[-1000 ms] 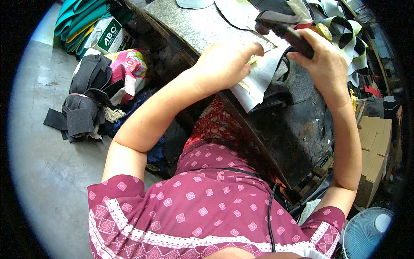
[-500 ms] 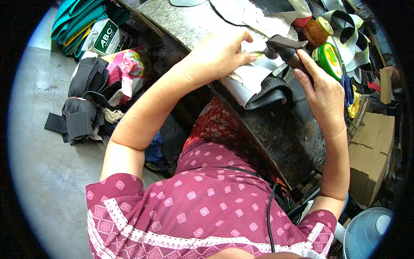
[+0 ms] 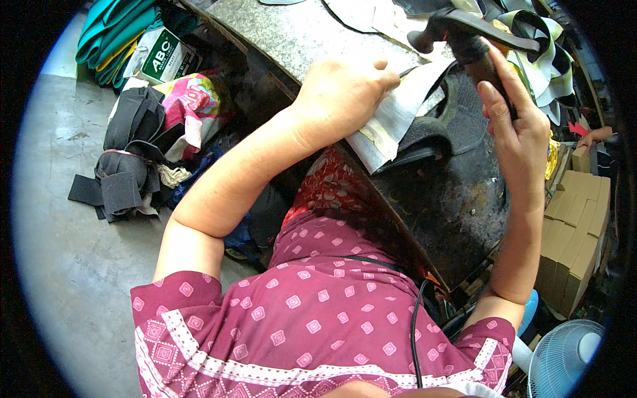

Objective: The person smooths and presses the edges of a black slipper using a small wooden tool, repeatedly working along the strap and sole edges. The person then picks up a yellow elastic band and places it on the slipper.

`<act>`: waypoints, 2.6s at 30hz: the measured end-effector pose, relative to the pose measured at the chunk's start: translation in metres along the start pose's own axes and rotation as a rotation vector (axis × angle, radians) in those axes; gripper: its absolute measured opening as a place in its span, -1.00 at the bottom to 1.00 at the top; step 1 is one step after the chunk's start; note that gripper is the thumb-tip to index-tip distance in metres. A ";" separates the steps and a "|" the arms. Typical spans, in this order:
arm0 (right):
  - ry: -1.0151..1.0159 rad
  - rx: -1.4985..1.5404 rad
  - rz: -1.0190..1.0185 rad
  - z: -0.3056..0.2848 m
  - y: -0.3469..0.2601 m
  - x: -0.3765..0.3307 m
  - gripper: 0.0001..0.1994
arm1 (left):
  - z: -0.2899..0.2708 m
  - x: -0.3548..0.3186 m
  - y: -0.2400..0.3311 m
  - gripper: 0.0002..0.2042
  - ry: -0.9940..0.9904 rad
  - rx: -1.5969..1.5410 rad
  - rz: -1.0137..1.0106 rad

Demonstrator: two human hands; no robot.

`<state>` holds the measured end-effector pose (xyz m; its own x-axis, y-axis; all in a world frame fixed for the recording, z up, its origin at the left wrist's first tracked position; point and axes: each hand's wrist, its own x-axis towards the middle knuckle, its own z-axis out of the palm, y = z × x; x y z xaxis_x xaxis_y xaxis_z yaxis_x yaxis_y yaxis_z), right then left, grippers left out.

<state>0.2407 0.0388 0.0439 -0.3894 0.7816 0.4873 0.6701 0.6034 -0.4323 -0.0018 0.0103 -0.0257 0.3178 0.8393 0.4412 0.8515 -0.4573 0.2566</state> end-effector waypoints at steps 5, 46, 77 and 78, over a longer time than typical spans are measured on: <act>-0.337 -0.208 0.187 0.009 -0.002 -0.004 -0.57 | 0.002 -0.004 -0.002 -0.91 0.016 -0.033 0.013; -0.169 -0.180 -0.060 0.027 0.010 -0.031 -0.57 | -0.012 -0.025 0.000 -0.87 0.045 -0.178 -0.058; -0.155 -0.207 -0.033 0.025 0.014 -0.040 -0.58 | -0.013 -0.031 0.013 -0.84 0.025 -0.314 -0.226; -0.130 -0.189 -0.074 0.024 0.016 -0.042 -0.58 | -0.015 -0.035 0.014 -0.84 0.032 -0.319 -0.199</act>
<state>0.2528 0.0196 -0.0015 -0.5119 0.7574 0.4053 0.7381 0.6292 -0.2434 -0.0069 -0.0300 -0.0247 0.1416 0.9135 0.3813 0.7209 -0.3592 0.5927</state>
